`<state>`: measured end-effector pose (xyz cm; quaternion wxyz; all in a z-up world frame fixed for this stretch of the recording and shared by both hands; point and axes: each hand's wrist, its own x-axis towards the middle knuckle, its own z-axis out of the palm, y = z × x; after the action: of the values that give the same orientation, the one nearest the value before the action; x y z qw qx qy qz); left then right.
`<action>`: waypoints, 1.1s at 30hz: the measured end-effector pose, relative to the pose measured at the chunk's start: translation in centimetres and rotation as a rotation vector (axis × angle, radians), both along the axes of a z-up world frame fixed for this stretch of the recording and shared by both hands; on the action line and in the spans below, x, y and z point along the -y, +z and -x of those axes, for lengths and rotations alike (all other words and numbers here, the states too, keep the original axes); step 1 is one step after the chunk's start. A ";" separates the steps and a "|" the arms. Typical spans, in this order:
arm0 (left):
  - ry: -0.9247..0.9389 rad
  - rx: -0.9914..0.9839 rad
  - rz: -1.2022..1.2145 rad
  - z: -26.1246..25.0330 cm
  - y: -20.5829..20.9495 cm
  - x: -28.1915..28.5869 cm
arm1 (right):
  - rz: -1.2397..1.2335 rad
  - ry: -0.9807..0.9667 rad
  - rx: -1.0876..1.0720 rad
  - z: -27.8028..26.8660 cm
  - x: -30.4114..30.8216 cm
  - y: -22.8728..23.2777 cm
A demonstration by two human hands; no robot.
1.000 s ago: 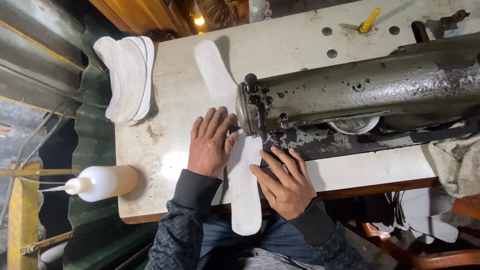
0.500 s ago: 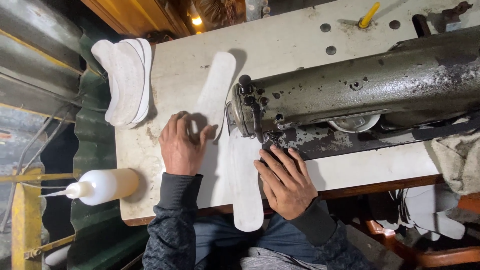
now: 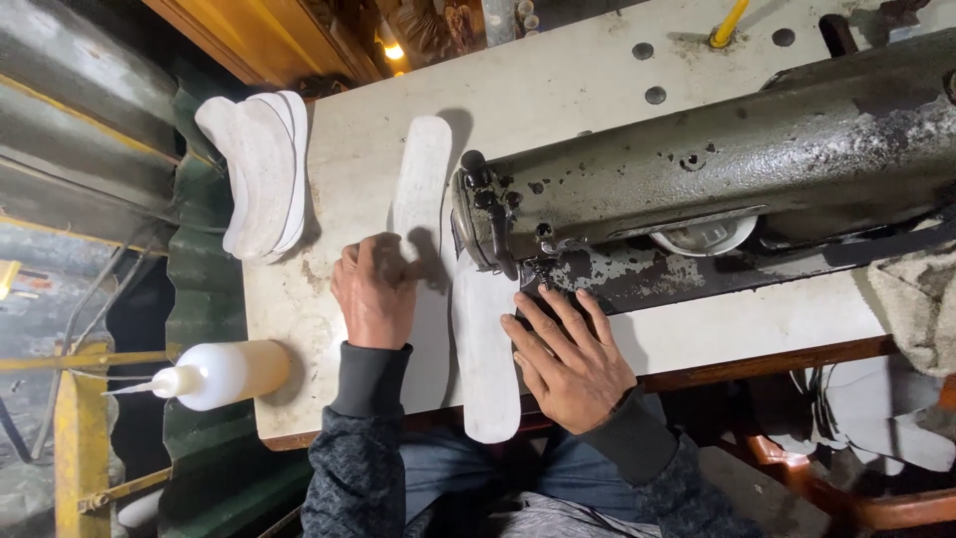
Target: Sewing the edges of shoe insoles using an industrial sewing machine at a stitching station.
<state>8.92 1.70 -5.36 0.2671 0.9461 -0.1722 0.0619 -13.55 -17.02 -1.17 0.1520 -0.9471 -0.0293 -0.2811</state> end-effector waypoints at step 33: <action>-0.522 0.109 0.536 8.1 9.2 -1.5 | 0.011 -0.028 -0.028 0.4 0.3 0.0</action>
<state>0.85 3.18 3.83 0.5025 0.7622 -0.3992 0.0851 -13.93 -17.33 -1.21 0.1434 -0.9521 -0.0152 -0.2696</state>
